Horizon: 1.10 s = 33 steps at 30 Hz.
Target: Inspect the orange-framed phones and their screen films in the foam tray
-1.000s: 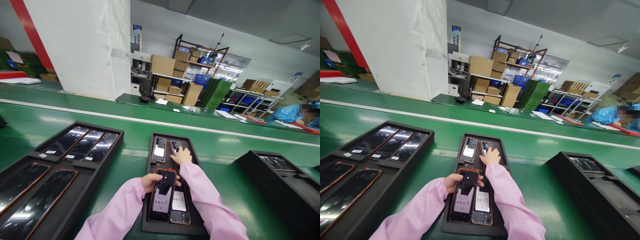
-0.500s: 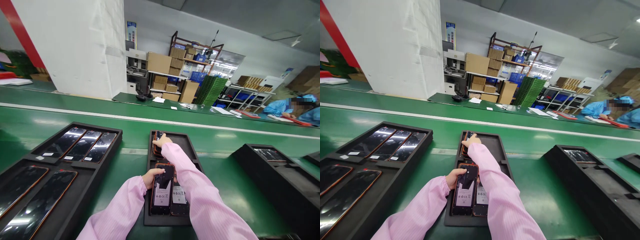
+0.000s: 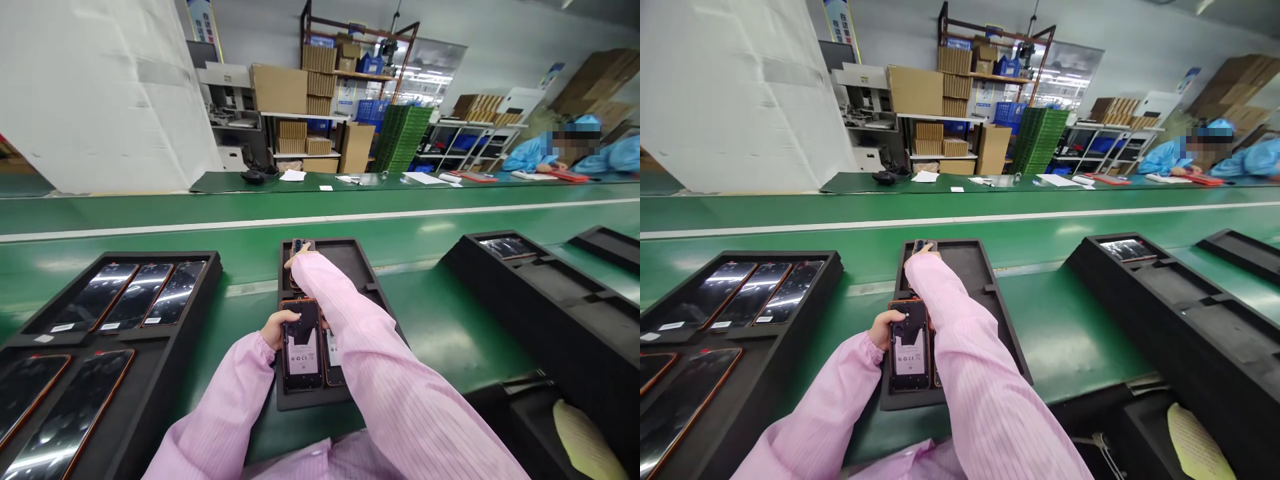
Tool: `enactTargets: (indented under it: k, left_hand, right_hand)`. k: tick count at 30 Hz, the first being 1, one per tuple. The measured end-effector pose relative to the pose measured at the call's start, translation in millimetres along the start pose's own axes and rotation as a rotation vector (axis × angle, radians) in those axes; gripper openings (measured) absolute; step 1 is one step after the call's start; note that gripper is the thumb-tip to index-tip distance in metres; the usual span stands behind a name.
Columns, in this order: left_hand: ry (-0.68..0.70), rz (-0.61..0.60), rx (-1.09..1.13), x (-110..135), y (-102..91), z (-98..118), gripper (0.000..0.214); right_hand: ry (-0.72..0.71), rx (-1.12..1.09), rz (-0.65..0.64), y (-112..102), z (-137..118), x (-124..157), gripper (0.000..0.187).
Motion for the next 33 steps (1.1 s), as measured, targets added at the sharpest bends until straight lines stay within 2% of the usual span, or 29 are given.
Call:
enactTargets:
  k: [3, 7, 12, 15, 19, 22, 26, 30, 33]
  left_hand:
    - [0.005, 0.166, -0.106, -2.5, -11.6, -0.9, 0.030]
    - [0.048, 0.356, -0.272, -9.1, -21.5, -1.6, 0.035]
    - [0.085, 0.462, -0.395, -6.5, -17.3, 0.5, 0.039]
    - [0.024, 0.454, -0.381, 5.1, -4.6, -2.5, 0.042]
    - [-0.117, 0.421, -0.308, 17.4, 16.8, -9.4, 0.036]
    - [-0.165, 0.457, -0.286, 14.1, 23.2, -10.2, 0.024]
    - [-0.185, 0.528, -0.273, 2.8, 17.0, -9.0, 0.011]
    - [-0.139, 0.623, -0.234, 1.7, 12.3, -11.2, 0.011]
    - [-0.079, 0.647, -0.203, 4.2, 22.7, -22.3, 0.020]
  right_hand:
    - [0.076, -0.141, -0.032, -14.3, 17.7, 2.2, 0.048]
    - [0.018, -0.383, -0.121, -40.7, 47.1, 2.4, 0.049]
    - [-0.065, -0.656, -0.271, -64.3, 115.7, 28.6, 0.050]
    - [-0.098, -0.769, -0.331, -61.7, 165.7, 65.7, 0.046]
    - [-0.078, -0.832, -0.373, -39.6, 211.3, 114.7, 0.073]
    - [-0.048, -0.826, -0.382, -23.9, 219.1, 132.7, 0.089]
    - [-0.059, -0.785, -0.335, -20.9, 210.9, 136.5, 0.099]
    - [-0.060, -0.786, -0.351, -22.2, 205.4, 138.1, 0.101]
    - [-0.054, -0.785, -0.385, -19.4, 204.4, 139.4, 0.101]
Point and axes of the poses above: each hand's wrist, its own x-axis away from the middle knuckle, its own y-axis out of the palm, z = x × y, the point moved 8 cm from there along -x, towards the middle knuckle, and after that the axes turned 3 degrees about x, right-handed, at the moved point
